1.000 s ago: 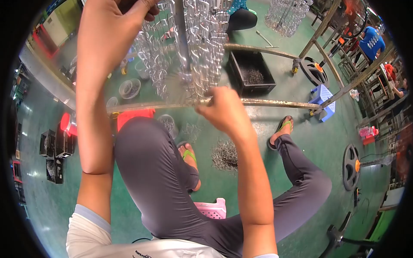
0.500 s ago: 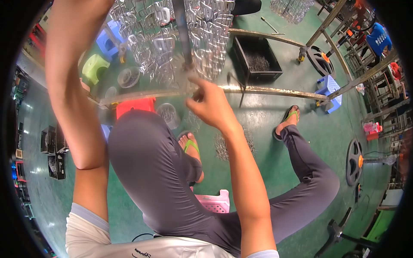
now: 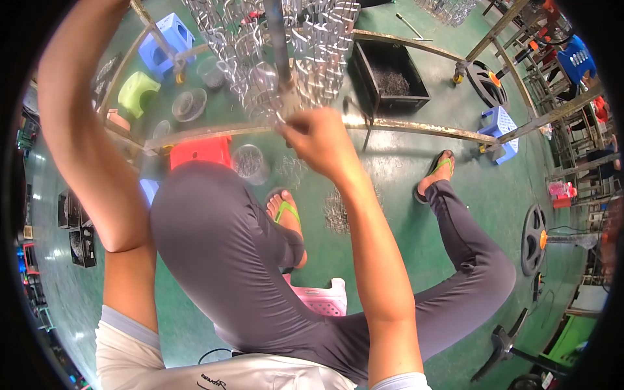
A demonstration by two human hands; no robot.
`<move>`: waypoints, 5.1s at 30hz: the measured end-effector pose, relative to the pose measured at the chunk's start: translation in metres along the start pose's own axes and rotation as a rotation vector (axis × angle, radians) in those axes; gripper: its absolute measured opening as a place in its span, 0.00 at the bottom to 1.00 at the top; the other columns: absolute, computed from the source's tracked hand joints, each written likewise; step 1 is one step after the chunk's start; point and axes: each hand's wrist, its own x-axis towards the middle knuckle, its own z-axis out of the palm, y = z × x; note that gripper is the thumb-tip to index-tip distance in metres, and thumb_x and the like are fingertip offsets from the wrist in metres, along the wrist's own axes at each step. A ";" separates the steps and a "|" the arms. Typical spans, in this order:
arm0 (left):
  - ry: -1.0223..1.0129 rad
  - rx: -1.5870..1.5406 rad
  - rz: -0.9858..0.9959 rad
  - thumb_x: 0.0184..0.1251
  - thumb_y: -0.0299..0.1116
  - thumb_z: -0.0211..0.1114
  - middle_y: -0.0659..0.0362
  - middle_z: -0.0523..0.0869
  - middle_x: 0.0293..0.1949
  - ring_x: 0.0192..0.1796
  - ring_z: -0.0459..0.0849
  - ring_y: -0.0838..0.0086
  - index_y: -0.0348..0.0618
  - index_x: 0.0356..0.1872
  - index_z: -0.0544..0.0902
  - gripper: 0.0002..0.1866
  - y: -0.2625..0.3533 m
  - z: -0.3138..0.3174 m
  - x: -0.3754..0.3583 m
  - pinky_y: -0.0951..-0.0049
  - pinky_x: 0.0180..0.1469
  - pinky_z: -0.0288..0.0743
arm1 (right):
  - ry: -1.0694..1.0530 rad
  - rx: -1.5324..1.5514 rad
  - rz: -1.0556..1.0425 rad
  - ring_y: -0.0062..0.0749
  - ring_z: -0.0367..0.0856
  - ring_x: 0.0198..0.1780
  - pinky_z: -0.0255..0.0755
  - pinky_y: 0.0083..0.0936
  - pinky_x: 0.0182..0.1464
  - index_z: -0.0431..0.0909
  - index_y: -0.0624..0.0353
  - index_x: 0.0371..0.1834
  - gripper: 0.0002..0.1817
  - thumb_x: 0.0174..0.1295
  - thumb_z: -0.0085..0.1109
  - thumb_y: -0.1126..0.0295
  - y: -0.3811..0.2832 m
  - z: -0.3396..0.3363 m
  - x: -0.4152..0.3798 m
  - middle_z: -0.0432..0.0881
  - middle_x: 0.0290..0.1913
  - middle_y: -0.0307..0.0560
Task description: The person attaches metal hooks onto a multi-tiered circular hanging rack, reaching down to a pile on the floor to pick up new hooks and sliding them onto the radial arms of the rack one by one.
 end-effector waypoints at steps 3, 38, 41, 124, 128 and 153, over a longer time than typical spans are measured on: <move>0.073 0.061 -0.251 0.69 0.37 0.76 0.57 0.92 0.34 0.37 0.89 0.77 0.33 0.46 0.92 0.15 -0.001 -0.029 -0.029 0.74 0.42 0.80 | 0.146 -0.150 -0.200 0.21 0.80 0.22 0.74 0.26 0.28 0.91 0.68 0.39 0.11 0.67 0.73 0.68 0.013 0.005 0.000 0.86 0.22 0.46; -0.019 -0.447 -0.467 0.69 0.24 0.78 0.60 0.91 0.40 0.37 0.89 0.81 0.35 0.46 0.93 0.08 -0.104 0.182 -0.211 0.80 0.35 0.82 | 0.282 -0.364 -0.311 0.60 0.87 0.31 0.82 0.48 0.37 0.85 0.64 0.27 0.13 0.60 0.70 0.63 0.024 0.018 0.006 0.85 0.24 0.60; -0.002 -0.540 -0.445 0.69 0.23 0.78 0.59 0.91 0.42 0.37 0.89 0.81 0.33 0.44 0.93 0.06 -0.104 0.185 -0.201 0.80 0.35 0.82 | 0.286 -0.231 -0.316 0.56 0.88 0.29 0.82 0.45 0.36 0.85 0.63 0.29 0.12 0.61 0.71 0.64 0.034 0.016 -0.003 0.85 0.24 0.57; -0.156 -0.430 -0.792 0.66 0.28 0.76 0.55 0.90 0.40 0.39 0.91 0.64 0.36 0.47 0.87 0.12 -0.109 0.217 -0.229 0.62 0.40 0.84 | 0.200 -0.238 0.185 0.29 0.93 0.31 0.87 0.24 0.36 0.89 0.79 0.37 0.11 0.63 0.72 0.75 -0.003 -0.011 0.049 0.92 0.30 0.54; 0.030 -1.237 -1.371 0.77 0.36 0.71 0.52 0.89 0.42 0.43 0.90 0.63 0.32 0.56 0.81 0.18 -0.140 0.243 -0.229 0.63 0.47 0.88 | 0.218 -0.299 0.141 0.27 0.92 0.31 0.86 0.24 0.34 0.90 0.76 0.38 0.11 0.63 0.73 0.74 0.002 -0.017 0.063 0.91 0.29 0.53; 0.052 -1.569 -1.395 0.83 0.33 0.63 0.50 0.88 0.49 0.47 0.90 0.60 0.34 0.57 0.82 0.12 -0.189 0.285 -0.207 0.60 0.55 0.92 | 0.248 -0.261 0.251 0.35 0.89 0.20 0.82 0.31 0.27 0.89 0.75 0.33 0.12 0.62 0.70 0.71 -0.001 -0.021 0.065 0.85 0.18 0.56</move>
